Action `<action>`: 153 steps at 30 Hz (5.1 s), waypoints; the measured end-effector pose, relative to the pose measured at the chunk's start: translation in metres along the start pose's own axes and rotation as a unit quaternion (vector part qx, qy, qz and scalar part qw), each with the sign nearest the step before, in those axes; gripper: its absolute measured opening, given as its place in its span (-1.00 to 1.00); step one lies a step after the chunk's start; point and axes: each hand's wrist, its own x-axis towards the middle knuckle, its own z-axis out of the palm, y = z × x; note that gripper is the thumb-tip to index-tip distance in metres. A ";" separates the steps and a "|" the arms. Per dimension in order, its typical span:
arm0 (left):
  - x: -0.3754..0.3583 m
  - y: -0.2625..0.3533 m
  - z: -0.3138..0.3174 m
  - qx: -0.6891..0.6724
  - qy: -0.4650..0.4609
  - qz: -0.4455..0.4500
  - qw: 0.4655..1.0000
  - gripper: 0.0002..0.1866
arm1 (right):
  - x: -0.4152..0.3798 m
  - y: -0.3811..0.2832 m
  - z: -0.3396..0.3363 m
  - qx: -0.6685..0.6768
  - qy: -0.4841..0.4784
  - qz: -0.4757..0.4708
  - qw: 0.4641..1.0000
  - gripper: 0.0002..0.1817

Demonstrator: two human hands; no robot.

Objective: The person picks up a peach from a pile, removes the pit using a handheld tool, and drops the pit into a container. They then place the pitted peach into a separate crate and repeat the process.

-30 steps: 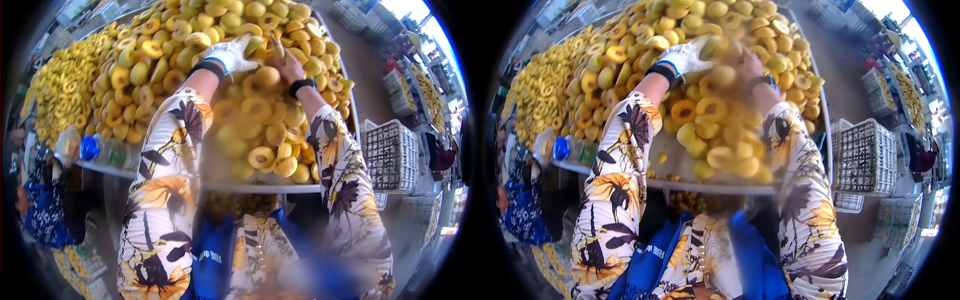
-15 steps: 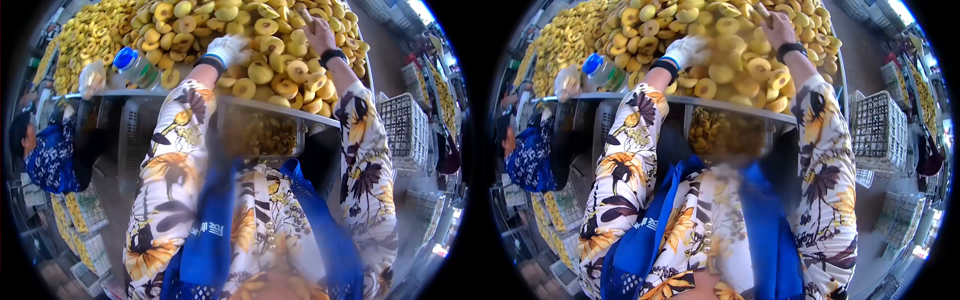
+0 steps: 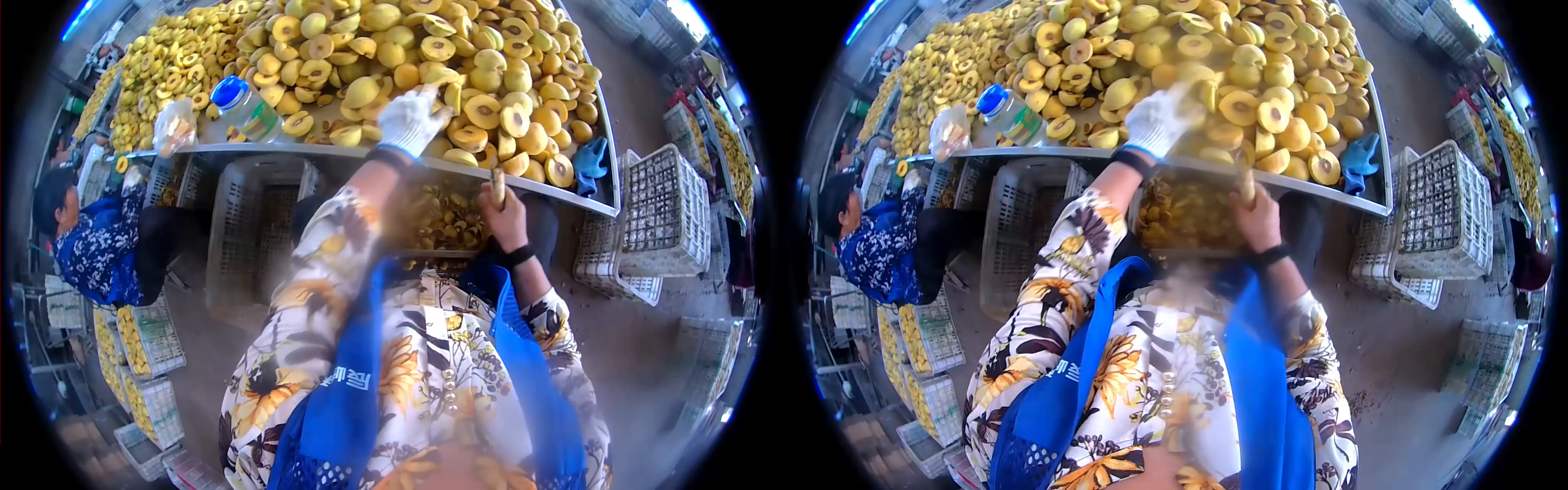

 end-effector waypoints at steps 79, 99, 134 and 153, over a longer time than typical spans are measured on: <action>-0.128 -0.007 -0.003 -0.755 -0.033 -0.359 0.548 -0.70 | -0.051 -0.070 0.064 0.009 -0.188 0.076 0.979 -0.70; -0.147 -0.158 -0.059 -0.387 0.130 -0.408 0.817 -0.51 | -0.046 0.001 0.068 0.011 -0.335 0.187 0.924 -0.67; -0.119 -0.006 -0.022 -0.754 -0.051 -0.419 0.503 -0.43 | -0.012 -0.074 0.074 0.037 -0.129 0.025 0.991 -0.58; -0.121 -0.010 -0.003 -0.723 0.044 -0.410 0.554 -0.52 | -0.026 -0.070 0.071 -0.136 -0.234 0.001 0.963 -0.77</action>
